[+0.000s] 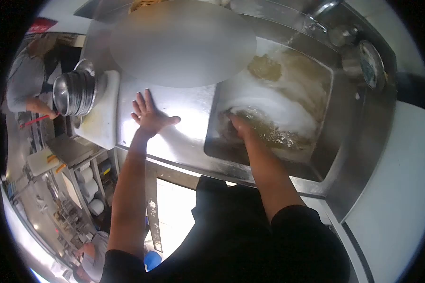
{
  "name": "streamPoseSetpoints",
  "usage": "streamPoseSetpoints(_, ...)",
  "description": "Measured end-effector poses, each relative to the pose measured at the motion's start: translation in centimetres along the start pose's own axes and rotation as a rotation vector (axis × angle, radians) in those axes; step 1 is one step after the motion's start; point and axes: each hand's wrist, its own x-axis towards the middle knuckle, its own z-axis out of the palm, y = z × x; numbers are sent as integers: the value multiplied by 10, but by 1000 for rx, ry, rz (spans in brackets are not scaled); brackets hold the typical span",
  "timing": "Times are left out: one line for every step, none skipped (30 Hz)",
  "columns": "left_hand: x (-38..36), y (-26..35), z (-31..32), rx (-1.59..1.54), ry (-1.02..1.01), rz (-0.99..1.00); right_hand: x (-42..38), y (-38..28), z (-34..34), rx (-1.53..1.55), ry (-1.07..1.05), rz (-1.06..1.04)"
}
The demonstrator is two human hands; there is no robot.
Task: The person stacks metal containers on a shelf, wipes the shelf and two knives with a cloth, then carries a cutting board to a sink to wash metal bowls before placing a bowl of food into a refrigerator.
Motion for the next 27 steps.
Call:
streamPoseSetpoints(-3, 2, -1, 6, -21, -8, 16, 5, 6, 13, -38, -32)
streamPoseSetpoints(-6, 2, -5, -25, -27, 5, 30, 9, 9, 30, -66, -66)
streamPoseSetpoints(-7, 2, -5, -31, -28, 13, 40, 9, 7, 44, -88, -106)
streamPoseSetpoints(-7, 2, -6, -41, -24, 20, 20, -7, 18, 156, -29, -138)
streamPoseSetpoints(-8, 1, -7, -51, -18, 23, -1, -20, 31, 267, 26, -169)
streamPoseSetpoints(-9, 0, -7, -53, -22, 20, -22, -38, 46, 375, 76, -202)
streamPoseSetpoints(-10, 1, -8, -56, -22, 16, -24, -62, 46, 366, -13, -283)
streamPoseSetpoints(-10, 0, -10, -61, -24, 11, -24, -94, 42, 355, -101, -361)
streamPoseSetpoints(-9, -1, -11, -82, -11, 18, -28, -120, 42, 344, -186, -431)
streamPoseSetpoints(-9, -3, -10, -100, -5, 26, -86, -163, 67, 364, -171, -558)
streamPoseSetpoints(-10, -4, -8, -117, -2, 36, -118, -203, 73, 176, -244, -703)
streamPoseSetpoints(-10, -4, -8, -108, 3, 33, -157, -243, 90, -322, -170, -1175)
streamPoseSetpoints(-14, -4, -7, -96, -7, 35, -195, -284, 107, -697, 117, -1662)
streamPoseSetpoints(-12, -4, -9, -80, -1, 38, -204, -318, 120, -486, -86, -1484)
streamPoseSetpoints(-11, -3, -8, -67, 3, 29, -213, -352, 132, -249, -240, -1297)
streamPoseSetpoints(-10, -2, -6, -54, 7, 22, -207, -364, 135, -416, -115, -1399)
streamPoseSetpoints(-10, -2, -5, -41, 10, 14, -200, -377, 137, -575, 28, -1493)
streamPoseSetpoints(-10, -2, -3, -54, 10, 23, -199, -378, 137, -855, 203, -1626)
streamPoseSetpoints(-9, -4, -2, -66, 12, 32, -198, -378, 136, -1142, 388, -1738)
streamPoseSetpoints(-8, -5, -1, -78, 12, 40, -198, -362, 119, -1243, 743, -1913)
streamPoseSetpoints(-8, -5, -2, -79, 1, 43, -199, -337, 107, -1108, 820, -1934)
streamPoseSetpoints(-9, -4, -4, -82, -9, 45, -187, -310, 87, -973, 895, -1950)
streamPoseSetpoints(-9, -4, -6, -85, -16, 46, -163, -282, 53, -845, 882, -1876)
streamPoseSetpoints(-9, -5, -7, -88, -13, 51, -142, -241, 13, -884, 1022, -1704)
streamPoseSetpoints(-9, -5, -6, -90, -11, 55, -117, -193, -33, -875, 1023, -1455)
streamPoseSetpoints(-9, -5, -6, -91, -5, 56, -62, -138, -94, -1004, 1214, -1171)
streamPoseSetpoints(-8, -4, -8, -95, -5, 51, -58, -103, -121, -1171, 1163, -898)
